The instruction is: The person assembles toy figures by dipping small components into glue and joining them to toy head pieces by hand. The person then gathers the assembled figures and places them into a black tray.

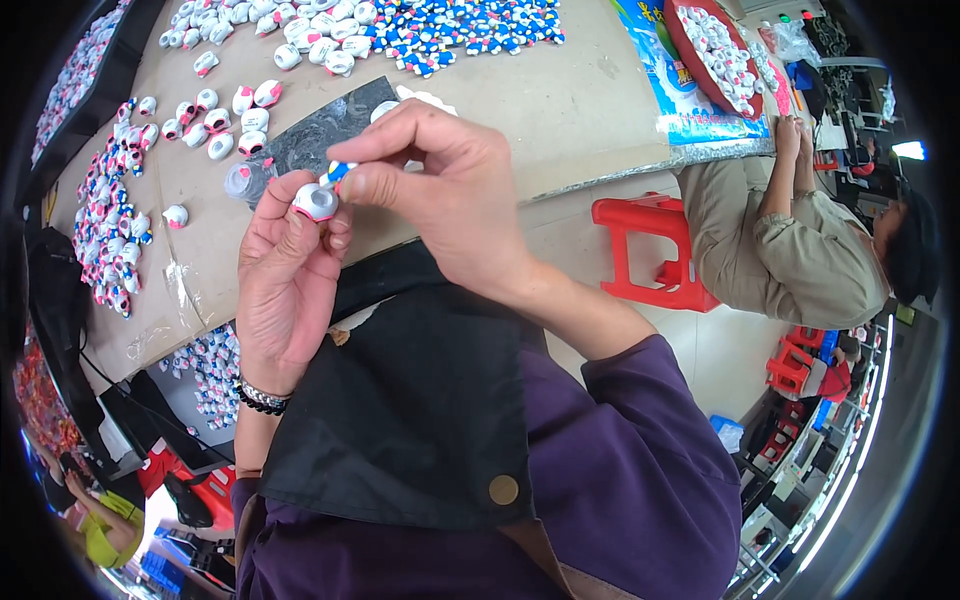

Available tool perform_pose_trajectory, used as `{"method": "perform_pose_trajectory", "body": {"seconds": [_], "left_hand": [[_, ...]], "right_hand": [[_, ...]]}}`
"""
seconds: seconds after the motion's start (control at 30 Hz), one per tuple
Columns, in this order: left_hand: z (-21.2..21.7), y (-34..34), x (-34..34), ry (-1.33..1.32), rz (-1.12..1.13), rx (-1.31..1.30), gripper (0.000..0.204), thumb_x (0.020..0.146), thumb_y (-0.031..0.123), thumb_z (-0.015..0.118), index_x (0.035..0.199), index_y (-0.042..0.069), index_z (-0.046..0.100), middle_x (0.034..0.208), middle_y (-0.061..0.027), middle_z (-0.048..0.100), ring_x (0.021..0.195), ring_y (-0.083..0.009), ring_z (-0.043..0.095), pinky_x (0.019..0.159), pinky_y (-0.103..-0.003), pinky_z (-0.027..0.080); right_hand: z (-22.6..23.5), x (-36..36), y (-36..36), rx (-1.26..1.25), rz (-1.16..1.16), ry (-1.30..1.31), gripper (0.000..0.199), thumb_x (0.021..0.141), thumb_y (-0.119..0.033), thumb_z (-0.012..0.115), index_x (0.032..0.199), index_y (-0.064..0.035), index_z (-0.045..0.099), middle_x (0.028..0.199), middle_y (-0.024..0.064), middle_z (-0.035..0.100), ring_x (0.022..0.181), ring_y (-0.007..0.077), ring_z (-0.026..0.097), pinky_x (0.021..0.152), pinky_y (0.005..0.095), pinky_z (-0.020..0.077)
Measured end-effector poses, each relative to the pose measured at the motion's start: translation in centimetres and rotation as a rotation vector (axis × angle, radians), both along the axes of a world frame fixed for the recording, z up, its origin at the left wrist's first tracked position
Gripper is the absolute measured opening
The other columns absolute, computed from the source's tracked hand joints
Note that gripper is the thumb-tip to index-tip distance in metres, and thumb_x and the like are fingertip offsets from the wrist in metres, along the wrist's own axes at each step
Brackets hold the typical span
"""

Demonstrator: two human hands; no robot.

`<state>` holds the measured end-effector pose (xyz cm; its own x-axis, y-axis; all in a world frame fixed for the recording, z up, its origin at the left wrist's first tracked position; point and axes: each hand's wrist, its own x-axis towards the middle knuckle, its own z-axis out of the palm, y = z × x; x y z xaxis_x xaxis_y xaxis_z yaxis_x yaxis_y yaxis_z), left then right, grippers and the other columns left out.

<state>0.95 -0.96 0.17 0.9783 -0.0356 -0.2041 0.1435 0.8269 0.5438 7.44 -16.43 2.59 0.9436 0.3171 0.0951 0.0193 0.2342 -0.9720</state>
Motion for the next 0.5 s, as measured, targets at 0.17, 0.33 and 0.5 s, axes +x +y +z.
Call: {"method": "perform_pose_trajectory", "body": {"seconds": [0.17, 0.33, 0.5], "left_hand": [[-0.3, 0.0, -0.1, -0.045, 0.016, 0.037, 0.028, 0.09, 0.009, 0.065, 0.116, 0.002, 0.055, 0.111, -0.0108, 0.065, 0.088, -0.0167, 0.062, 0.079, -0.028, 0.05], [-0.2, 0.0, -0.4, -0.075, 0.04, 0.104, 0.027, 0.089, 0.007, 0.066, 0.113, 0.001, 0.056, 0.11, -0.0121, 0.064, 0.088, -0.0161, 0.064, 0.078, -0.027, 0.052], [-0.1, 0.0, -0.7, -0.133, 0.113, 0.315, 0.025, 0.085, 0.001, 0.069, 0.106, -0.003, 0.056, 0.106, -0.0127, 0.065, 0.09, -0.0126, 0.063, 0.077, -0.025, 0.053]], "right_hand": [[-0.8, -0.8, 0.7, 0.015, -0.003, -0.028, 0.013, 0.079, 0.006, 0.07, 0.092, 0.0034, 0.07, 0.089, 0.007, 0.062, 0.079, 0.0121, 0.063, 0.07, 0.0231, 0.0518], [-1.0, -1.0, 0.7, -0.047, 0.002, -0.055, 0.014, 0.078, 0.007, 0.07, 0.091, 0.0016, 0.07, 0.09, 0.0077, 0.059, 0.078, 0.0117, 0.061, 0.066, 0.0223, 0.0529], [-1.3, -1.6, 0.9, -0.061, 0.019, -0.103, 0.012, 0.077, 0.009, 0.07, 0.087, 0.0038, 0.067, 0.09, 0.0084, 0.059, 0.08, 0.0119, 0.061, 0.069, 0.0231, 0.0514]]}}
